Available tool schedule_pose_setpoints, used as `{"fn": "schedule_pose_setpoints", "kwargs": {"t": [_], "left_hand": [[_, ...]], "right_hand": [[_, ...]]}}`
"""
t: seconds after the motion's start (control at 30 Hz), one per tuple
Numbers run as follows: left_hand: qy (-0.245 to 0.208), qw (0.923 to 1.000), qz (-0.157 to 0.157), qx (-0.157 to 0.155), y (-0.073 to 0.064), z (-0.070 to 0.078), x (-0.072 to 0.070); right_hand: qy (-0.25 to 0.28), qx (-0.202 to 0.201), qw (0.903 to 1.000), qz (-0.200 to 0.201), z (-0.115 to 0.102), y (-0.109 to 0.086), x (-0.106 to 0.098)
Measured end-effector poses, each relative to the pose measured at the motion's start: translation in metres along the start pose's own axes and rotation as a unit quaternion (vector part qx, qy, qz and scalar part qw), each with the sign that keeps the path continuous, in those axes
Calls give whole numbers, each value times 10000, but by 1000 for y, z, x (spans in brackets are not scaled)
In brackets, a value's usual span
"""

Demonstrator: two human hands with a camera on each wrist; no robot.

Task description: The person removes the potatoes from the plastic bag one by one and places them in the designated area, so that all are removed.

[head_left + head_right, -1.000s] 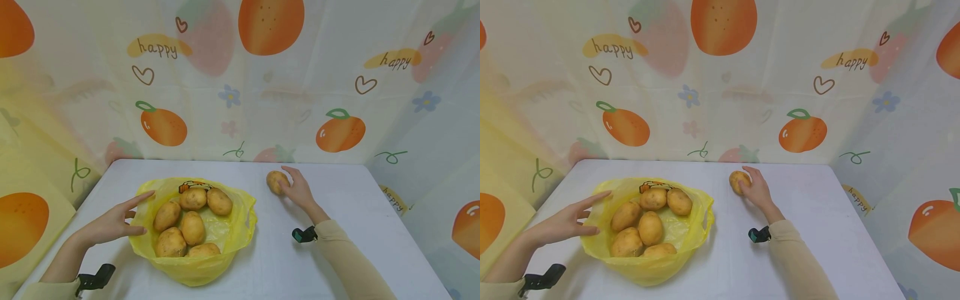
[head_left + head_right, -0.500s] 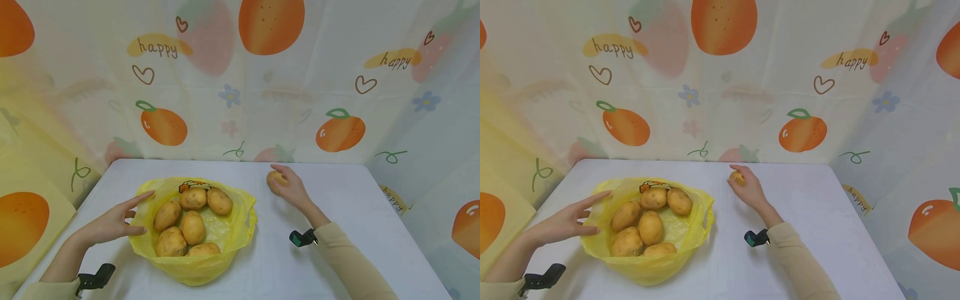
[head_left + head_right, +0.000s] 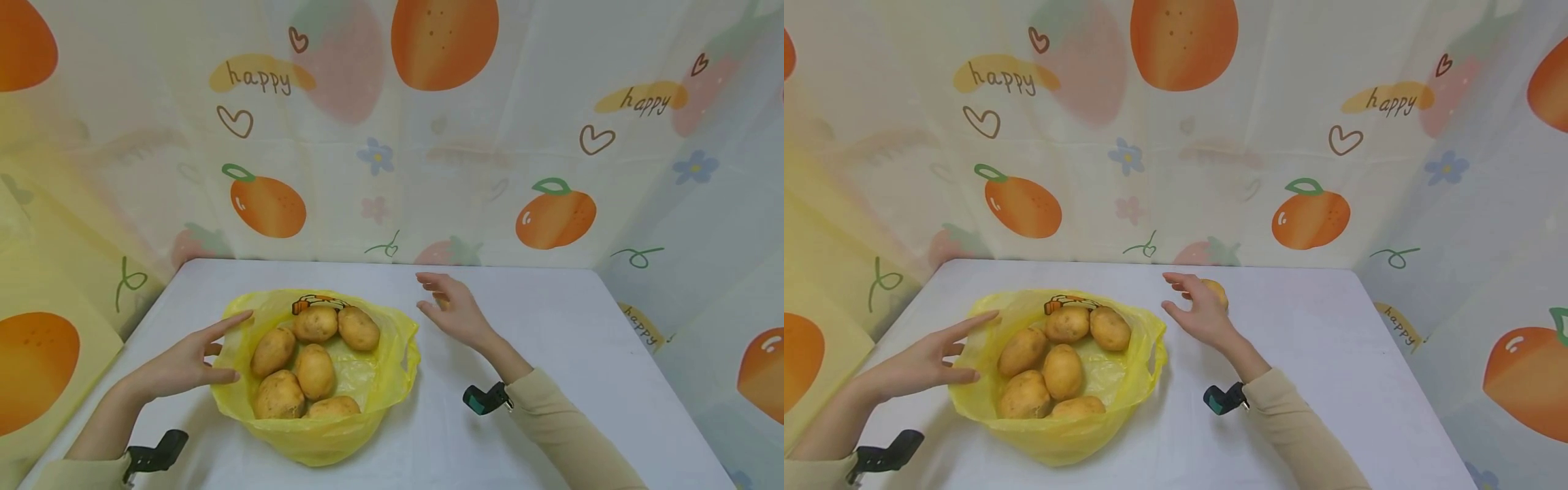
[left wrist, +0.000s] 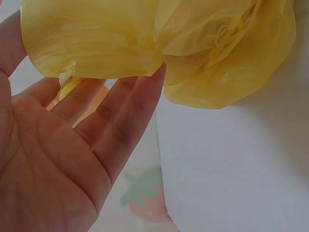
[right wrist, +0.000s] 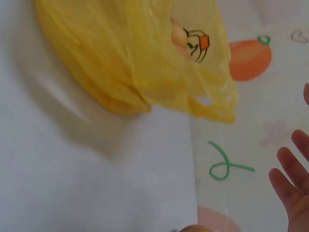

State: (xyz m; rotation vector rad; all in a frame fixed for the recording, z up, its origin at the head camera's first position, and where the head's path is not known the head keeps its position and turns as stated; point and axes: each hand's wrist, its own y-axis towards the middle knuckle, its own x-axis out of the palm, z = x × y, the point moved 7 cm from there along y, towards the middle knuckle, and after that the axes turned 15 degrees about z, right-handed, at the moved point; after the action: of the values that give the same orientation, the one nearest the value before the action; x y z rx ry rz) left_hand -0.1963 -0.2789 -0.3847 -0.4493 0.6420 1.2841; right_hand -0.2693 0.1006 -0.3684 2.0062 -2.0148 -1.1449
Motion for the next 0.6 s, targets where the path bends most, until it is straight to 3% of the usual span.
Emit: {"fn": "schedule_pose_setpoints", "kwargs": {"t": [0.17, 0.4, 0.6], "left_hand": [[-2, 10000, -2, 20, 0, 0, 0], [-74, 10000, -20, -21, -1, -2, 1], [-105, 9999, -35, -46, 0, -4, 2]], "right_hand": [[347, -161, 9986, -360, -18, -3, 10], [466, -115, 9938, -1005, -35, -14, 29], [565, -303, 9878, -1421, -49, -22, 45]]}}
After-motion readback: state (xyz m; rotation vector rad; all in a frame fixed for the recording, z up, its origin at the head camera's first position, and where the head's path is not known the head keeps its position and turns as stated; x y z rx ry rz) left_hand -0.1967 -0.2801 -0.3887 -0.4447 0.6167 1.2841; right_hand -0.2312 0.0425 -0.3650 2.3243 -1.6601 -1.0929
